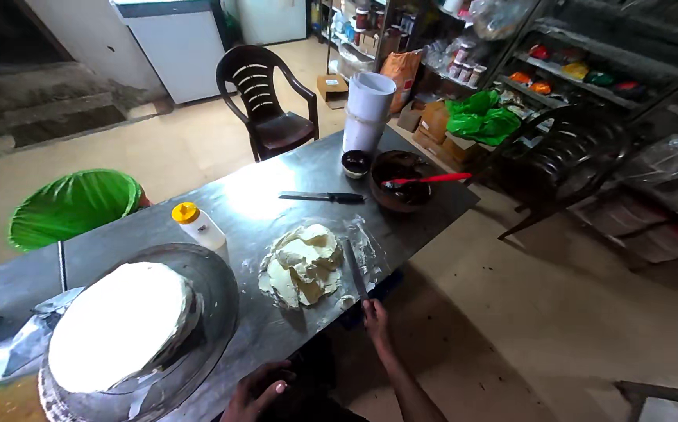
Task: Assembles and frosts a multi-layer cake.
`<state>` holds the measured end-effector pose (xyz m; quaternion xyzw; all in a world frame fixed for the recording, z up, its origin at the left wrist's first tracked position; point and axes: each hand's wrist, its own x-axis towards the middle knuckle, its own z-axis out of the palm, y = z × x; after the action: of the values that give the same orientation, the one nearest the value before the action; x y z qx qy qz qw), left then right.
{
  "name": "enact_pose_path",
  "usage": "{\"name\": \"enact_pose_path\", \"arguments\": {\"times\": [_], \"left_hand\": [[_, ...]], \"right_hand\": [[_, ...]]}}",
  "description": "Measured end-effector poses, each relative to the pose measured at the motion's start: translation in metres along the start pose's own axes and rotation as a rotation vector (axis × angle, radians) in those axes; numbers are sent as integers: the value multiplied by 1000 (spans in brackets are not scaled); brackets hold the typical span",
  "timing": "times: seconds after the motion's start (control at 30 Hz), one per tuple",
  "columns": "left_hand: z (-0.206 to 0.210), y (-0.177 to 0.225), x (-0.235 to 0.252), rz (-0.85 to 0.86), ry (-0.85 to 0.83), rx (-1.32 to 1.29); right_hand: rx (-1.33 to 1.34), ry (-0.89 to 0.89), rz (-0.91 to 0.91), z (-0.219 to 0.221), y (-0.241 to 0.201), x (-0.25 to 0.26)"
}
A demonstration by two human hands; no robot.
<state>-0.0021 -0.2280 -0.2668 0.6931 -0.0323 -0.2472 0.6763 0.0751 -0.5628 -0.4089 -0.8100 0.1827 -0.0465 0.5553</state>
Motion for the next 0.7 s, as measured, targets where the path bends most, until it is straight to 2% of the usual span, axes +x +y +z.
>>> {"name": "enact_pose_path", "arguments": {"times": [0.1,0.23,0.3,0.43,0.53,0.6,0.7], "left_hand": [[-2,3,1,5,47,-21],[1,-3,-6,-4,132,-143],[2,-6,-8,-3,130,-164],[2,-15,-10,-2,81,-185],[-4,-12,-13,9,51,-157],[-14,-10,-17,52,49,-145],[-33,-13,-32,84,99,-125]], "right_hand": [[-131,-75,17,-19,32,-15],[-364,-157,139,-83,81,-102],[-403,-139,144,-109,86,-130],[-326,8,5,-125,24,-120],[-495,60,-100,-119,-20,-100],[-655,0,-89,-105,-40,-110],[-706,-222,-99,-75,-62,-155]]}}
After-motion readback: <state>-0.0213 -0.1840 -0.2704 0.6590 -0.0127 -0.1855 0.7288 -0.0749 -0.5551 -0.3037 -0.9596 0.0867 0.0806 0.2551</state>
